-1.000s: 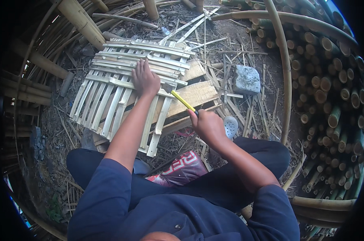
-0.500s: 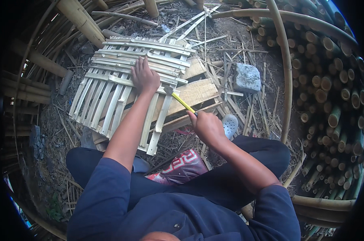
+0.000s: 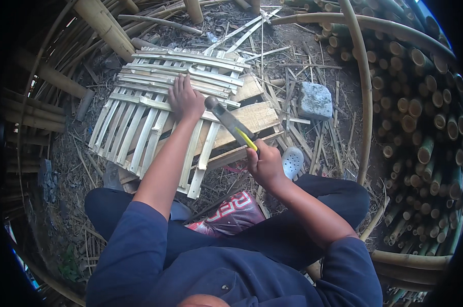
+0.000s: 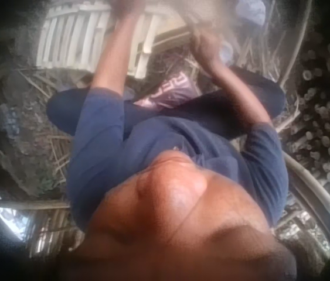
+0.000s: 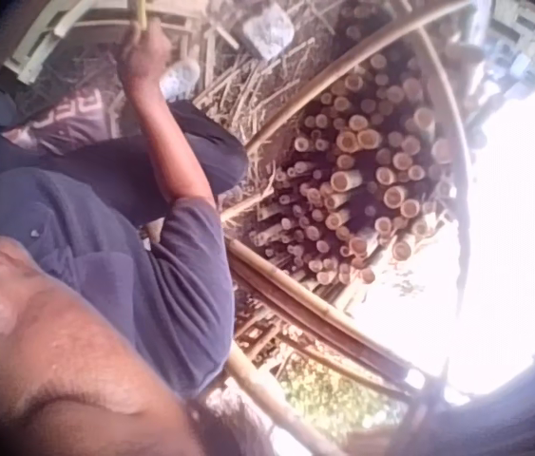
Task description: The person assembles a bamboo crate by taking nails from a plastic bag and hammering them into the bamboo slats to secure the structure.
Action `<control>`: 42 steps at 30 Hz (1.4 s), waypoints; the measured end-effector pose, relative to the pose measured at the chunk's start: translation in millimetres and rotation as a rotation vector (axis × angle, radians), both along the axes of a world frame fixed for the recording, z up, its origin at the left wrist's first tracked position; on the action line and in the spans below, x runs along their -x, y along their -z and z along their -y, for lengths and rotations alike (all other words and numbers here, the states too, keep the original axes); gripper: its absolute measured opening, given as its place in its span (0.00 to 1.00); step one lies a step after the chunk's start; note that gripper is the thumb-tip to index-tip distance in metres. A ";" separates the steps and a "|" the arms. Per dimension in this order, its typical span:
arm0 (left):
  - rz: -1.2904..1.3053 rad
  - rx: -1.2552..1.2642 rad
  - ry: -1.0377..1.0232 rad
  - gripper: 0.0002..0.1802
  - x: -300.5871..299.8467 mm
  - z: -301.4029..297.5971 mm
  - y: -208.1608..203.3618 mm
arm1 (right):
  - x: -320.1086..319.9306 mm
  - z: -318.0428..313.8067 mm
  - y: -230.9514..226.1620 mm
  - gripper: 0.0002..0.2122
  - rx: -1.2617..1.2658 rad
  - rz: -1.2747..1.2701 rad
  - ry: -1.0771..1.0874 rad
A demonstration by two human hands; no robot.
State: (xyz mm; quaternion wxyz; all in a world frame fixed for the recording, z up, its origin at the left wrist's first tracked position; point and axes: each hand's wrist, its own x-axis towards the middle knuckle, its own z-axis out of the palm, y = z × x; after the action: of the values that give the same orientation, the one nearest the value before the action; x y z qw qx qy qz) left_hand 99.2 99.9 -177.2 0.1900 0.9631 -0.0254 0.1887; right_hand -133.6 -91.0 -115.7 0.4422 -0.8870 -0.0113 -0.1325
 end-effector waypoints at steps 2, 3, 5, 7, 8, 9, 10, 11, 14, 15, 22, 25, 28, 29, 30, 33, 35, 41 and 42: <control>0.001 0.024 0.008 0.32 0.1 1.9 0.2 | -1.2 -1.5 8.9 0.22 0.183 -0.219 0.056; 0.004 0.024 0.013 0.32 3.4 3.2 1.5 | -0.9 -1.6 12.2 0.21 0.269 -0.278 0.064; -0.031 0.020 -0.007 0.32 0.6 -2.5 1.2 | -5.9 -4.8 9.0 0.21 0.266 -0.297 0.057; 0.007 0.028 -0.003 0.32 -0.4 -0.6 3.2 | 3.5 -2.6 9.6 0.24 0.075 -0.079 0.009; 0.017 0.034 -0.001 0.32 2.8 0.8 5.9 | 8.8 0.2 10.5 0.26 -0.018 0.021 -0.014; 0.057 0.022 0.011 0.31 -1.4 -0.6 5.9 | 7.9 3.5 21.7 0.27 0.020 -0.024 -0.013; 0.067 0.032 0.015 0.31 -3.9 0.4 4.7 | 5.0 2.6 26.4 0.26 0.147 -0.160 -0.004; 0.059 0.018 0.011 0.30 -3.6 2.5 4.5 | 2.2 -0.3 31.4 0.25 0.274 -0.297 0.005; -0.017 -0.043 -0.074 0.30 -1.7 -3.3 7.1 | 4.5 -18.6 17.0 0.22 0.333 -0.369 -0.025; 0.006 -0.035 -0.077 0.29 -3.1 -3.1 7.2 | 8.9 -19.2 21.5 0.20 0.220 -0.227 -0.049; 0.039 0.049 0.019 0.31 0.5 -0.6 6.3 | -7.9 3.9 38.4 0.17 0.295 -0.159 0.089; 0.041 0.020 -0.009 0.30 -2.5 -3.7 6.6 | -3.1 7.3 25.3 0.19 0.112 -0.163 0.040; 0.058 0.031 0.007 0.30 -2.5 -0.4 6.7 | -5.7 6.4 35.2 0.25 0.388 -0.395 0.049; 0.061 0.034 0.016 0.30 -1.7 0.4 6.2 | -6.7 4.0 34.0 0.26 0.370 -0.410 0.049; 0.065 0.038 0.026 0.30 -0.9 2.2 5.7 | -6.4 3.5 31.4 0.28 0.353 -0.426 0.050; 0.075 0.056 0.120 0.30 -2.5 -1.8 0.2 | -13.2 -0.4 9.8 0.28 0.164 -0.446 0.093; 0.061 0.074 0.246 0.30 -1.5 -5.4 -0.7 | -14.6 6.2 -4.6 0.28 0.113 -0.420 0.125; -0.120 0.072 0.710 0.46 4.1 -22.1 -15.0 | -23.9 31.3 -31.3 0.29 -0.016 -0.428 0.228; -0.139 0.031 0.751 0.50 5.7 -22.7 -18.0 | -23.1 35.0 -35.6 0.30 -0.009 -0.432 0.234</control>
State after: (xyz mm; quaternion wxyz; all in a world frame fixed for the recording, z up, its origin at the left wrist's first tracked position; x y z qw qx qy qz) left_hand 93.5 122.5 -159.1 0.2615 0.8944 -0.3606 0.0407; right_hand -110.6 -126.1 -80.1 0.4201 -0.8880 0.1869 0.0102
